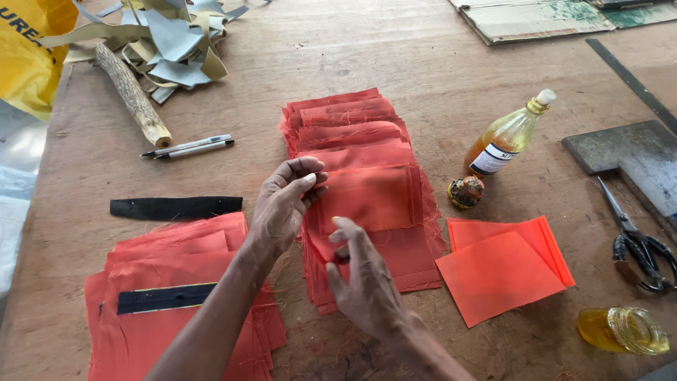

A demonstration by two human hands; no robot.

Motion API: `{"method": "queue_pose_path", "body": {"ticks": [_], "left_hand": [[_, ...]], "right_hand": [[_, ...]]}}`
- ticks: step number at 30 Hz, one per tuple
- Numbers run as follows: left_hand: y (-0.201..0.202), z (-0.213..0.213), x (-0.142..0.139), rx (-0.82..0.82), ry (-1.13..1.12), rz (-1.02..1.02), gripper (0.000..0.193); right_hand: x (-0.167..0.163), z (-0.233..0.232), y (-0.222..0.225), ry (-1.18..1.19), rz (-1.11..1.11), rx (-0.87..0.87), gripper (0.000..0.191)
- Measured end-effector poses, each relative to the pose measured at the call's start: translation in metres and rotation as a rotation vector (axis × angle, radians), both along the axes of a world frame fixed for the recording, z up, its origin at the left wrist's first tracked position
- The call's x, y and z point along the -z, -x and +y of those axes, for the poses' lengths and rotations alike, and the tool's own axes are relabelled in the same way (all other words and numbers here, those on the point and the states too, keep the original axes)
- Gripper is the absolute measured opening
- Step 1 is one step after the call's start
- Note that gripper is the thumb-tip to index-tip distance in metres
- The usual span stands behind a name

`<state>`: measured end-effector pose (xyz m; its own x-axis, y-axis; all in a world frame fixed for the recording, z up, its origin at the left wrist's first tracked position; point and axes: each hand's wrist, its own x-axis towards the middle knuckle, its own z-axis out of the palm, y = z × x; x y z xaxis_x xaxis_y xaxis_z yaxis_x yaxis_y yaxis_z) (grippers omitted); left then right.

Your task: The person folds orange fabric pieces in half and stacks them on a workbench, working through a pile one piece at a time. They briefly rub a small waxy ball between their hands and touch a jar of yellow liquid before resuming folding and stacking the fabric pieces.

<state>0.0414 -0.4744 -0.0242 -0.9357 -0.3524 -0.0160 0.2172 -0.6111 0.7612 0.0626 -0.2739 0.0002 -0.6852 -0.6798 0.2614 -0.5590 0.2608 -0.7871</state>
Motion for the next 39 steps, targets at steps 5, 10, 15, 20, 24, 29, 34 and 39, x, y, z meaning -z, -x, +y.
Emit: {"method": "queue_pose_path", "body": {"ticks": [5,10,15,20,24,29,34,39], "left_hand": [[-0.005,-0.002,0.002,0.002,0.030,0.015,0.021],[-0.007,0.003,-0.006,-0.004,0.042,0.031,0.019],[-0.016,0.010,-0.038,-0.122,0.074,0.060,0.017],[-0.067,0.045,-0.068,-0.110,1.070,-0.497,0.027],[-0.108,0.072,-0.064,-0.018,1.185,-0.519,0.044],[-0.109,0.072,-0.045,0.067,0.801,-0.487,0.045],[-0.100,0.069,-0.027,0.067,0.628,-0.495,0.045],[-0.103,0.077,-0.014,0.038,0.700,-0.547,0.044]], "right_hand": [[-0.004,0.027,-0.008,0.058,-0.015,0.000,0.054],[-0.001,0.059,-0.017,0.106,-0.035,0.069,0.050],[0.006,0.094,-0.030,0.015,-0.031,0.127,0.059],[0.027,0.125,-0.044,0.006,-0.066,0.186,0.061],[0.050,0.151,-0.060,0.033,-0.188,0.237,0.060],[0.065,0.181,-0.067,0.090,-0.236,0.260,0.061],[0.045,0.187,-0.071,0.076,-0.302,0.337,0.058],[0.015,0.159,-0.049,0.125,-0.182,0.166,0.052]]}}
